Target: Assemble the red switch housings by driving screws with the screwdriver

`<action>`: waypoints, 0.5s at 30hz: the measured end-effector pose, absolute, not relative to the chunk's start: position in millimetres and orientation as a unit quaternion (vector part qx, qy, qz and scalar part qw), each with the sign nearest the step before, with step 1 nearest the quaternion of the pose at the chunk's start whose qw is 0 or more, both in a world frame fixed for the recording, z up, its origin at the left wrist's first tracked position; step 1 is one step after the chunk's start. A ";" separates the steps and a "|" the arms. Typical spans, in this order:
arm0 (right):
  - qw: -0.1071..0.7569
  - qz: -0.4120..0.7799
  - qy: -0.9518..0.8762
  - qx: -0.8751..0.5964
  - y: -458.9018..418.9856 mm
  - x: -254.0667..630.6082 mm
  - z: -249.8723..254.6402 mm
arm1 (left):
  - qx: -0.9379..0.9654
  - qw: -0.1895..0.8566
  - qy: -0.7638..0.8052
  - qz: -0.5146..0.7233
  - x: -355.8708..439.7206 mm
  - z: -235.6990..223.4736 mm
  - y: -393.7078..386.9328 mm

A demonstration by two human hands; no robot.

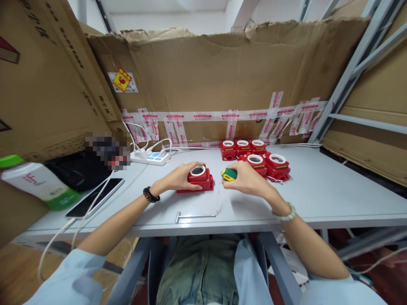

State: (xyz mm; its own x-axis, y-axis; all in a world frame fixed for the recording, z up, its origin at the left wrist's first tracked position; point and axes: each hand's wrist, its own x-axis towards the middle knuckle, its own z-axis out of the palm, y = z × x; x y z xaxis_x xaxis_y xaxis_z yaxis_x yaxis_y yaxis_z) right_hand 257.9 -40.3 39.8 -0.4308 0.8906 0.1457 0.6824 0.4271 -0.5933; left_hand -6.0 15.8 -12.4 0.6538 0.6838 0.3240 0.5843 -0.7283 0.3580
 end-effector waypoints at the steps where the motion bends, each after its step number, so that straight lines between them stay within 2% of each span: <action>1: 0.228 0.250 -0.803 -0.490 -34.8 255.1 44.4 | 0.899 0.121 0.348 0.238 -10.1 -11.0 16.3; 4: 0.213 0.325 -0.773 -0.501 -18.0 243.1 55.1 | 0.872 0.128 0.348 0.320 -26.4 -4.8 16.0; 8: 0.222 0.403 -0.755 -0.467 4.3 224.3 53.9 | 0.826 0.088 0.363 0.422 -42.0 0.9 15.9; 15: 0.272 0.491 -0.696 -0.447 19.5 217.5 27.4 | 0.840 0.053 0.326 0.431 -36.5 -2.0 12.5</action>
